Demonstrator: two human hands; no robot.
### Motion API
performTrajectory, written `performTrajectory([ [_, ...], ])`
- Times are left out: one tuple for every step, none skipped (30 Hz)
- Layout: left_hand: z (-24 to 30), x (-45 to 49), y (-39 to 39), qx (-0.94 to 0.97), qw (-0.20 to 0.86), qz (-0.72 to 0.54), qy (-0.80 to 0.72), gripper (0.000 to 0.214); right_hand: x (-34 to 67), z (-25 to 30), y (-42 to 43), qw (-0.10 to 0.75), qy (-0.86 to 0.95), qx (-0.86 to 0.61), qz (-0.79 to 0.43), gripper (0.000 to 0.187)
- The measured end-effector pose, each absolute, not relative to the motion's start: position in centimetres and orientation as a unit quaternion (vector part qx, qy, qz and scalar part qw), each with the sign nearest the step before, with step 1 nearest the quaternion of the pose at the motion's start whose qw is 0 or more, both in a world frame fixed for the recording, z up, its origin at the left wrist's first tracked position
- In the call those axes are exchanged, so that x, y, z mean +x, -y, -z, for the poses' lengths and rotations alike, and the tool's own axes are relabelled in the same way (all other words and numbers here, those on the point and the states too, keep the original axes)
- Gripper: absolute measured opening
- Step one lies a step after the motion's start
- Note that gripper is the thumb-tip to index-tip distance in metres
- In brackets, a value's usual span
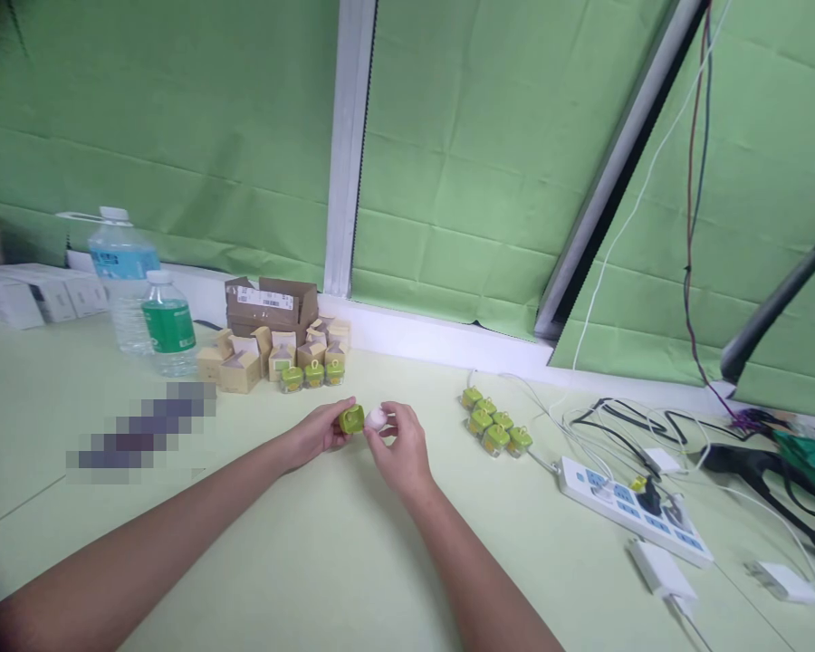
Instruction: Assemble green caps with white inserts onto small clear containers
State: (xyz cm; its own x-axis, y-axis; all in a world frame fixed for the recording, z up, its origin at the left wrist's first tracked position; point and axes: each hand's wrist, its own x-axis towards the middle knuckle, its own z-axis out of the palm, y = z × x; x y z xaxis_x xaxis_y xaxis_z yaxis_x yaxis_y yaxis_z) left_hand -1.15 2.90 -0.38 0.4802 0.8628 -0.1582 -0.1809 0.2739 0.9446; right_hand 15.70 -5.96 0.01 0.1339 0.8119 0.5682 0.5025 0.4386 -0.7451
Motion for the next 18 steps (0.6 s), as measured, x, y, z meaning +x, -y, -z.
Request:
performTrajectory([
  [0.3,-1.0,-2.6,0.49,0.716,-0.36,-0.343,0.042,15.6,0.0,5.9,0.558,0.637,-0.508,-0.155,0.032],
  [0.3,-0.9,-2.3,0.498,0.718,-0.356,-0.33,0.043,15.6,0.2,5.9,0.558,0.634,-0.507,-0.172,0.031],
  [0.2,-0.7,-2.1,0.503,0.721,-0.352,-0.32,0.043,15.5,0.3,5.8,0.555,0.632,-0.506,-0.188,0.031],
  [0.2,-0.6,-1.9,0.506,0.723,-0.347,-0.317,0.044,15.5,0.5,5.7,0.552,0.632,-0.505,-0.204,0.03],
  [0.2,-0.5,-1.7,0.508,0.724,-0.341,-0.318,0.044,15.4,0.7,5.6,0.55,0.631,-0.503,-0.217,0.03],
  [0.1,-0.4,-1.6,0.509,0.724,-0.336,-0.322,0.045,15.4,0.9,5.5,0.549,0.629,-0.5,-0.231,0.03],
  [0.1,-0.3,-1.5,0.511,0.723,-0.331,-0.327,0.046,15.4,1.0,5.4,0.549,0.625,-0.498,-0.245,0.031],
  [0.1,-0.3,-1.5,0.511,0.722,-0.329,-0.331,0.046,15.4,1.1,5.3,0.549,0.619,-0.496,-0.262,0.032],
  [0.1,-0.4,-1.5,0.51,0.723,-0.329,-0.331,0.046,15.5,1.1,5.2,0.549,0.612,-0.497,-0.278,0.033],
  [0.1,-0.4,-1.5,0.509,0.726,-0.328,-0.327,0.045,15.5,1.1,5.1,0.549,0.604,-0.499,-0.293,0.034],
  [0.2,-0.5,-1.6,0.507,0.731,-0.324,-0.321,0.044,15.6,1.1,5.1,0.548,0.595,-0.502,-0.306,0.035],
  [0.2,-0.6,-1.6,0.507,0.738,-0.318,-0.311,0.041,15.8,1.1,5.0,0.547,0.587,-0.506,-0.316,0.036],
  [0.3,-0.7,-1.7,0.509,0.744,-0.312,-0.3,0.038,15.9,1.1,5.0,0.545,0.58,-0.511,-0.324,0.037],
  [0.3,-0.8,-1.7,0.513,0.748,-0.308,-0.288,0.035,16.1,1.1,4.9,0.542,0.577,-0.514,-0.33,0.038],
  [0.4,-0.9,-1.8,0.516,0.751,-0.307,-0.276,0.032,16.2,1.2,4.8,0.538,0.576,-0.516,-0.335,0.038],
  [0.5,-1.0,-1.8,0.518,0.752,-0.309,-0.267,0.03,16.4,1.3,4.7,0.534,0.578,-0.516,-0.338,0.038],
  [0.5,-1.1,-1.9,0.52,0.751,-0.311,-0.262,0.029,16.5,1.4,4.6,0.531,0.581,-0.515,-0.34,0.038],
  [0.5,-1.2,-1.9,0.521,0.751,-0.313,-0.259,0.028,16.6,1.5,4.5,0.529,0.586,-0.511,-0.341,0.039],
])
